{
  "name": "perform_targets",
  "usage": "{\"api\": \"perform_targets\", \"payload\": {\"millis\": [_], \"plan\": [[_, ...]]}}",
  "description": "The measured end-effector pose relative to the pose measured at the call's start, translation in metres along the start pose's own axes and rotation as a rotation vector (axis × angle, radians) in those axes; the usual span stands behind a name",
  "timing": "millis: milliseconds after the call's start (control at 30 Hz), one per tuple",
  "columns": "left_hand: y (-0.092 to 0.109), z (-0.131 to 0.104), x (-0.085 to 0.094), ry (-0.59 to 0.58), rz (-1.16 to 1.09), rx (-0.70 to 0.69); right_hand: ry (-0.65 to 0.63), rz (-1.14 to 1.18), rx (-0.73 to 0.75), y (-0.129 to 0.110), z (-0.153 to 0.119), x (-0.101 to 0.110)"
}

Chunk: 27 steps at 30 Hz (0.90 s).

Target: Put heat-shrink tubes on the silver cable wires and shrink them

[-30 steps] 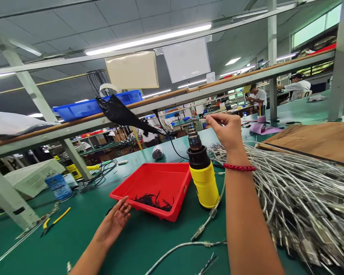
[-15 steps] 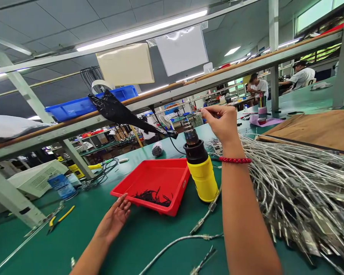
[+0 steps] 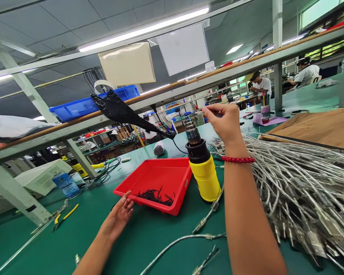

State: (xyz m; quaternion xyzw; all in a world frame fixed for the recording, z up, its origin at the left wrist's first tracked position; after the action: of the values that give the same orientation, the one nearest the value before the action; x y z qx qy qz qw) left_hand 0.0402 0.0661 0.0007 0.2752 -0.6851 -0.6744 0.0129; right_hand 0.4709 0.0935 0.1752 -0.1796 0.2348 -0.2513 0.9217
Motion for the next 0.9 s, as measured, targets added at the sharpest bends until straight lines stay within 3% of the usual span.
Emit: {"api": "perform_targets", "payload": {"millis": [300, 900], "plan": [[0.0006, 0.0008, -0.001, 0.009, -0.022, 0.002, 0.025, 0.024, -0.037, 0.0102, 0.0012, 0.0052], [-0.003, 0.0028, 0.0003, 0.01, -0.018, 0.022, 0.074, -0.053, -0.091, 0.0088, 0.0018, 0.0092]]}}
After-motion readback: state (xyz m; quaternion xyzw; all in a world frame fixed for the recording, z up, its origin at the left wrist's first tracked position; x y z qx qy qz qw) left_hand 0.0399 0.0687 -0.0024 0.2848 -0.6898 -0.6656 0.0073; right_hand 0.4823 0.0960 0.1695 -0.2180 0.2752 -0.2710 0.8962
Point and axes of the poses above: each hand's wrist, its own z-axis towards the middle knuckle, its own x-axis out of the back of the hand, y = z × x, the point moved 5 cm from there along z, towards the middle knuckle, and after that the axes turned 8 degrees about y, right-handed, at the moved point
